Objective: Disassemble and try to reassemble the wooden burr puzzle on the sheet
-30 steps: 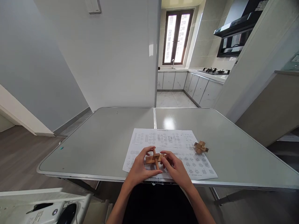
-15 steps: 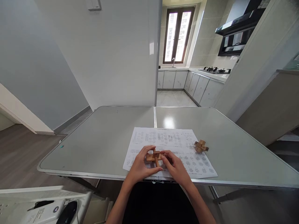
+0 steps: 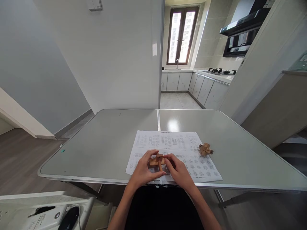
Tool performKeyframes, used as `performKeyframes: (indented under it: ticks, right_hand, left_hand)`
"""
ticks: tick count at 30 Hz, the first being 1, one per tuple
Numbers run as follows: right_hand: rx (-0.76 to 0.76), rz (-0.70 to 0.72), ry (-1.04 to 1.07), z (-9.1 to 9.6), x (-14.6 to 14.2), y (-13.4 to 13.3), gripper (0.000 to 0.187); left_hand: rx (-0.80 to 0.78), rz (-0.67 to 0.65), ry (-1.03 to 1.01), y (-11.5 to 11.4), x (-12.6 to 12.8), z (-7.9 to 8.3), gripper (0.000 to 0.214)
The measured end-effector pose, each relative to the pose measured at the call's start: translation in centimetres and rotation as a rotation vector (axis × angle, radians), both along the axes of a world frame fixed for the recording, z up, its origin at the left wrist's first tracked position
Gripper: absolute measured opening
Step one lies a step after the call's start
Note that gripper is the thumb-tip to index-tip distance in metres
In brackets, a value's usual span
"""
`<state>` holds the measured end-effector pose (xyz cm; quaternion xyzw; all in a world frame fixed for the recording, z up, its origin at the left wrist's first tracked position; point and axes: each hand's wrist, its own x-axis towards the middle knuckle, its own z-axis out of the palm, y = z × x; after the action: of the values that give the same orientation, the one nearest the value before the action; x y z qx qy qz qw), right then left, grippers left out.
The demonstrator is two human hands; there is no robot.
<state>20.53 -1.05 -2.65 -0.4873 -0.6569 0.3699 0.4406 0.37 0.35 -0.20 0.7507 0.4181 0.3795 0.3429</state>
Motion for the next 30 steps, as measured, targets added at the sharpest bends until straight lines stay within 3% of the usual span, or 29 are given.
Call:
performKeyframes:
  ticks: [4,10,15,19,24,30]
  right_hand:
    - [-0.010,0.010,0.045,-0.09,0.28,-0.10,0.041]
    - [-0.073,0.104,0.037,0.28,0.33,-0.42,0.041]
    - [-0.064,0.081,0.019,0.39,0.06,-0.52,0.041]
    - [-0.067,0.062,0.066,0.48,-0.15,-0.60,0.047]
    - [-0.085,0.051,0.073,0.36,-0.30,-0.55,0.042]
    - [0.013,-0.011,0.042,-0.32,-0.30,-0.23,0.037]
  left_hand:
    - [-0.031,0.009,-0.022,-0.14,-0.05,0.16,0.077]
    - [-0.197,-0.068,-0.098,-0.33,0.18,0.39,0.090]
    - [-0.253,-0.073,-0.114,-0.40,0.24,0.29,0.091]
    - [-0.167,-0.057,-0.075,-0.40,0.11,0.43,0.079]
    - [-0.149,-0.070,-0.087,-0.26,0.03,0.53,0.036]
    - [-0.046,-0.048,-0.003,-0.10,0.02,0.43,0.031]
